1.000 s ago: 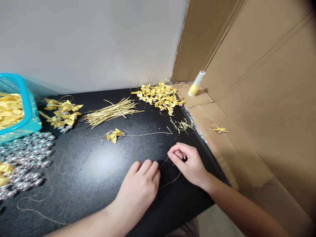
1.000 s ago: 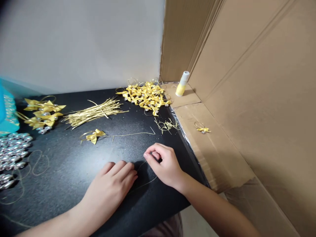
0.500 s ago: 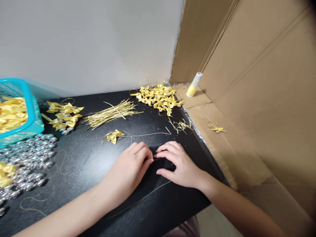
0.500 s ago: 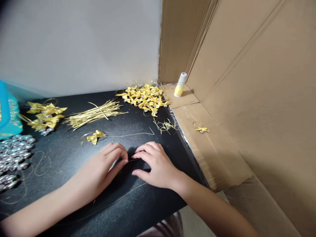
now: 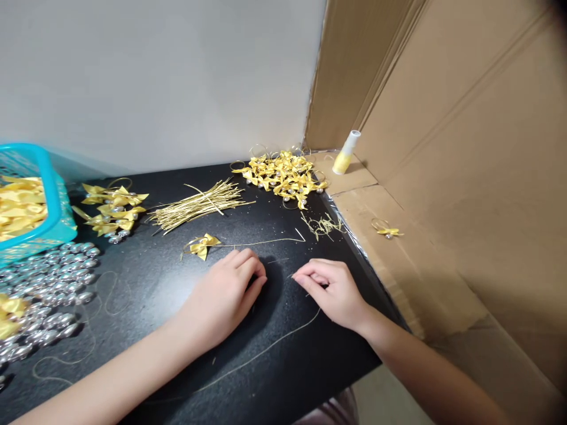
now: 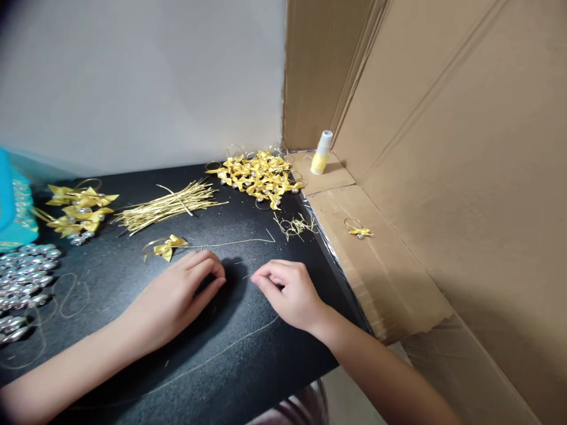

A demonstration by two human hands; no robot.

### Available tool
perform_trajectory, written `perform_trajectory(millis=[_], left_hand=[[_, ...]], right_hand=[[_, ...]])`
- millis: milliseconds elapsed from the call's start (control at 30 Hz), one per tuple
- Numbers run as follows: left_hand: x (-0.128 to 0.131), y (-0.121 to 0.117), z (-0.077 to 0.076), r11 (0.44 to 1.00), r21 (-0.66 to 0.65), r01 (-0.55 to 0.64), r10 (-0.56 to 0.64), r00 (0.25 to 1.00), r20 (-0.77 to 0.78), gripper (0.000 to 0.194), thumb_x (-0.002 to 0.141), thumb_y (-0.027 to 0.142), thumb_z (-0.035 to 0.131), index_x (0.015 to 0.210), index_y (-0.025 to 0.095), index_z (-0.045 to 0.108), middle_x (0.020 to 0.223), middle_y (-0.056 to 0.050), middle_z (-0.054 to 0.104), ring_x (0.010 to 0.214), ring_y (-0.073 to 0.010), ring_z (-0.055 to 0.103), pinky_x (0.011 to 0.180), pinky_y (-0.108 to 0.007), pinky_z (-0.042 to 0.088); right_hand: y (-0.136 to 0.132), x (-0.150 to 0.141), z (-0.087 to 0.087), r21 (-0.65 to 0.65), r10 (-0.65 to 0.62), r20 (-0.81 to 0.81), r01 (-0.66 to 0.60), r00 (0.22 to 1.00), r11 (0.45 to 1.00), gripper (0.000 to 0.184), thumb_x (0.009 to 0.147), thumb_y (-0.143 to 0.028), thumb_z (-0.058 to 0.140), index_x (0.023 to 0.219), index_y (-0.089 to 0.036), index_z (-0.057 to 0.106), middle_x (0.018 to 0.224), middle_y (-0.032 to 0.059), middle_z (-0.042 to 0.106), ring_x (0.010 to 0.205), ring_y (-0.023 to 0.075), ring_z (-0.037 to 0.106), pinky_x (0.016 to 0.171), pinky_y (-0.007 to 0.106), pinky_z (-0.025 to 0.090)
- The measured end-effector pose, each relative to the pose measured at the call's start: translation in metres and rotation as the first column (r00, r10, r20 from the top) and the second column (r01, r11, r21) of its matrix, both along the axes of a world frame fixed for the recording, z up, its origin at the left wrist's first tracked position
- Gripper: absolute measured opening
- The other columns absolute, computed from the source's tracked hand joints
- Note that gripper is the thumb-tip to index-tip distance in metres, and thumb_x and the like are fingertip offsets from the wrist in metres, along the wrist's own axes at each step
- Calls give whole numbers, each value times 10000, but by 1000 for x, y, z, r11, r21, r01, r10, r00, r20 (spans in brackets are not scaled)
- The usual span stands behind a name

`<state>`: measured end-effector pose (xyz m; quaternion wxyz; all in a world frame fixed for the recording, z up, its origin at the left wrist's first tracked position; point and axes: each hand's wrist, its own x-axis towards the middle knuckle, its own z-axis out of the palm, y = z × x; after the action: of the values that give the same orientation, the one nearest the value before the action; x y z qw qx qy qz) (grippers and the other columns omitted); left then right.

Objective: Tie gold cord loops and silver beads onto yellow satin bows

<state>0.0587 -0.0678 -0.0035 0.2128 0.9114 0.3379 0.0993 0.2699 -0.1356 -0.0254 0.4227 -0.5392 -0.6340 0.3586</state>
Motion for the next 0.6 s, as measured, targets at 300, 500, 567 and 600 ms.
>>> perform_trajectory(millis=[300, 500, 567, 600], left_hand=[[41, 20, -9, 986, 167, -12, 37, 989, -146, 112, 874, 236, 606, 896, 143, 665, 900, -88, 643, 849, -251, 569, 746, -388, 484], [40, 16, 8, 986, -121, 115, -93, 980, 177, 153, 823, 276, 664, 940, 183, 633, 946, -47, 641, 891, -206, 569, 806, -352, 474], [38, 13, 11, 974, -168, 152, -111, 966, 233, 119, 885, 291, 592, 918, 182, 629, 924, -42, 641, 879, -191, 573, 813, -344, 460], [37, 13, 11, 973, -169, 158, -115, 964, 239, 128, 914, 280, 548, 897, 180, 626, 907, -41, 641, 867, -186, 572, 810, -341, 453]], right_hand=[[5, 5, 3, 148, -106, 155, 82, 982, 985, 188, 890, -182, 534, 712, -174, 592, 660, -9, 505, 635, 121, 488, 603, 254, 403], [5, 4, 5, 170, -105, 127, 83, 986, 982, 177, 895, -178, 537, 729, -184, 596, 697, 6, 571, 660, 134, 528, 638, 276, 423], [5, 4, 5, 176, -78, 134, 54, 988, 983, 178, 895, -166, 534, 730, -187, 598, 717, 10, 594, 680, 136, 546, 658, 282, 430], [4, 4, 5, 182, -68, 144, 41, 987, 982, 180, 894, -161, 534, 727, -187, 599, 718, 10, 599, 686, 137, 550, 667, 285, 430]])
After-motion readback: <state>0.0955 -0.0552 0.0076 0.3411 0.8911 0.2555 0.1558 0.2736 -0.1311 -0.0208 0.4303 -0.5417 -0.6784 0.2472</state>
